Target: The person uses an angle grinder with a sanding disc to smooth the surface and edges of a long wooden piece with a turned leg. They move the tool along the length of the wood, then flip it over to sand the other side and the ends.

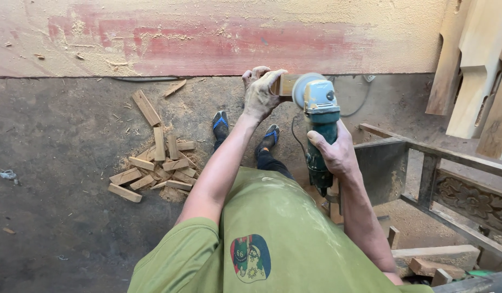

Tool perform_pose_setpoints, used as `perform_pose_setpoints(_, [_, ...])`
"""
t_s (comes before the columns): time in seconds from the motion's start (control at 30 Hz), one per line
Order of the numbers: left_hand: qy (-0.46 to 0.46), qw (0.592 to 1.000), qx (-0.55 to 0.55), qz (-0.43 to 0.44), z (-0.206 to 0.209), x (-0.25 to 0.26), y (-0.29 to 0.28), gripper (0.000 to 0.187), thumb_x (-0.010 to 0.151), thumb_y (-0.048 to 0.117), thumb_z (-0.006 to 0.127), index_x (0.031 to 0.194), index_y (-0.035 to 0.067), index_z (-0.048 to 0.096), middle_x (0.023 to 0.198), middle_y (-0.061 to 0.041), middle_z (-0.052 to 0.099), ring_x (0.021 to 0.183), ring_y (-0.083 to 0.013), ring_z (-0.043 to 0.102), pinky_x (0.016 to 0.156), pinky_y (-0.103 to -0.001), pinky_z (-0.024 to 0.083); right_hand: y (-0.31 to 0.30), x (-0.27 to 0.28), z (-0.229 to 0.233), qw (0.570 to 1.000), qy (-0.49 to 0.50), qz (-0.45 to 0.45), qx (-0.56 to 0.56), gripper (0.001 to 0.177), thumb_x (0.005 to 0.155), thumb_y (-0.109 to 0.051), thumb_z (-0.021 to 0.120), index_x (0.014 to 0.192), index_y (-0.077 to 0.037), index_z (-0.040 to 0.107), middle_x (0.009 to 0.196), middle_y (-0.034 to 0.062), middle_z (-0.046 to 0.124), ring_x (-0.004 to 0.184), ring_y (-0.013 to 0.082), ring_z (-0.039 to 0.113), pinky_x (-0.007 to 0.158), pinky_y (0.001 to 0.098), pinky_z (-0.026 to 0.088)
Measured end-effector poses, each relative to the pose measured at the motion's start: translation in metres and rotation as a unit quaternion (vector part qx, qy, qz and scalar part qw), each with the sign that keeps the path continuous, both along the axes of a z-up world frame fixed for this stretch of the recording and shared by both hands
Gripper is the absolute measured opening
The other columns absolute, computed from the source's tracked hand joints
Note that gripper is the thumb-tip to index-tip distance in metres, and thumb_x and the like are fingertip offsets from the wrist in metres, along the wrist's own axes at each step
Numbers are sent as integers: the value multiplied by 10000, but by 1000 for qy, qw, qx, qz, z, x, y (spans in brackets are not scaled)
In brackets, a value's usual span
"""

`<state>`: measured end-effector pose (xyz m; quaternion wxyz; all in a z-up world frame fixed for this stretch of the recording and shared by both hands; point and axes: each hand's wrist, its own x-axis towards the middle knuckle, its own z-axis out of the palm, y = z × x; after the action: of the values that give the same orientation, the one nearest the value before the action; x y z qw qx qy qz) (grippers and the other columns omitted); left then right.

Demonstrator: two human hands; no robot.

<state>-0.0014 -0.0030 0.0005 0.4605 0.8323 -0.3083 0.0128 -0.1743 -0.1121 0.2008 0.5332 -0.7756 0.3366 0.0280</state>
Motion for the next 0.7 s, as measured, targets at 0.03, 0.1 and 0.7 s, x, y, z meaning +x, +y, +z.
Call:
perform_pose_setpoints(0.03, [-2, 1000, -1, -1, 4, -4, 1, 724, 582, 572, 889, 1235, 368, 653, 1050, 108, 727, 1171, -121, 546, 1048, -371, 270, 1, -4, 4, 1000, -2, -1, -1, 352, 883, -311, 811, 1117, -106, 647, 869, 116, 612, 883, 180, 594, 716, 390, 504])
perform_pose_setpoints(0.1, [-30, 999, -8, 20, 12, -7, 0, 905, 628, 698, 860, 1374, 262, 590, 1148, 39, 720, 1191, -126, 557, 1076, -359, 278, 0, -10, 14, 999, 5, -46, 7, 347, 888, -326, 802, 1114, -109, 655, 868, 103, 622, 884, 159, 577, 733, 382, 517])
perform_pose_setpoints(0.7, [-7, 987, -123, 105, 156, 7, -37, 548, 515, 287, 916, 904, 124, 566, 770, -72, 582, 763, -293, 644, 690, -394, 559, -15, -82, 34, 980, 9, -200, 22, 407, 873, -320, 804, 1145, -47, 673, 905, 200, 671, 904, 260, 628, 790, 489, 529])
